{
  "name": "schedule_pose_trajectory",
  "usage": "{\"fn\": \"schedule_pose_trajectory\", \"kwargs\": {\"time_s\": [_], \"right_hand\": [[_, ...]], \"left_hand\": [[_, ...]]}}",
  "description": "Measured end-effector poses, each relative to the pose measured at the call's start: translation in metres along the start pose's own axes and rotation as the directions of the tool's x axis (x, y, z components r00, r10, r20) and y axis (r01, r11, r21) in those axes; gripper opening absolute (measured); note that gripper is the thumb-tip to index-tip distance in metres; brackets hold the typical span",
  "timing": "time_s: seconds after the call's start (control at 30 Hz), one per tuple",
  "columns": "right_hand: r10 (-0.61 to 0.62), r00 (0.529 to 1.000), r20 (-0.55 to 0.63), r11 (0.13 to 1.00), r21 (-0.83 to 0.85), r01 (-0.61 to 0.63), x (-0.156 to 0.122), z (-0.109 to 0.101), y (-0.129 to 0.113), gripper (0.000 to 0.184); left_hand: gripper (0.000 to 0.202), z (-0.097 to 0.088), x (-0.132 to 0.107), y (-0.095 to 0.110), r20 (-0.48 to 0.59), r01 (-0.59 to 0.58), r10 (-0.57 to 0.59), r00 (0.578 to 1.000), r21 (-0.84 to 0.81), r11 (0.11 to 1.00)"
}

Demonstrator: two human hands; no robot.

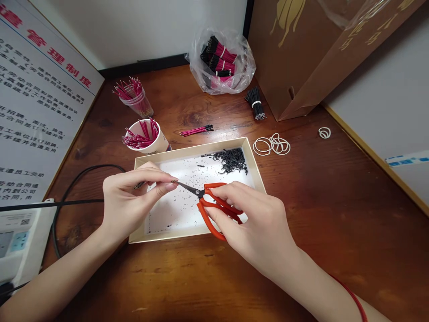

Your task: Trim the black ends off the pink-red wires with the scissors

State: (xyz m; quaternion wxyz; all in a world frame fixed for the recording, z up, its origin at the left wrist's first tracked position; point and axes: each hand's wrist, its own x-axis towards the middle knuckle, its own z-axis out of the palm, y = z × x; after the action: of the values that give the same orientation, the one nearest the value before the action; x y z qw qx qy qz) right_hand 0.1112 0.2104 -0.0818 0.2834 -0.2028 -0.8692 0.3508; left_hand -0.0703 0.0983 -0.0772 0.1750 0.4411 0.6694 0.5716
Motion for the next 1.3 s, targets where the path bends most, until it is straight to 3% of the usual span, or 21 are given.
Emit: {"fn": "schedule_pose_trajectory", "kwargs": {"time_s": [0.87,1.3], "right_hand": [[0.014,1.000,0.015,1.000,-0.028,-0.014,0.0031,0.0018,-0.0075,0.012],[-0.046,0.999,-0.019,0.996,-0.081,0.044,0.0019,0.0012,-0.0061,0.015]], "left_hand": [[0.016,0.0011,0.0002,0.0012,-0.034,0.003,-0.004,0.999,-0.005,1.000],[0.018,-0.0003,0.0002,0.0013,-0.012,-0.017,0.017,1.000,0.004,1.000]]}}
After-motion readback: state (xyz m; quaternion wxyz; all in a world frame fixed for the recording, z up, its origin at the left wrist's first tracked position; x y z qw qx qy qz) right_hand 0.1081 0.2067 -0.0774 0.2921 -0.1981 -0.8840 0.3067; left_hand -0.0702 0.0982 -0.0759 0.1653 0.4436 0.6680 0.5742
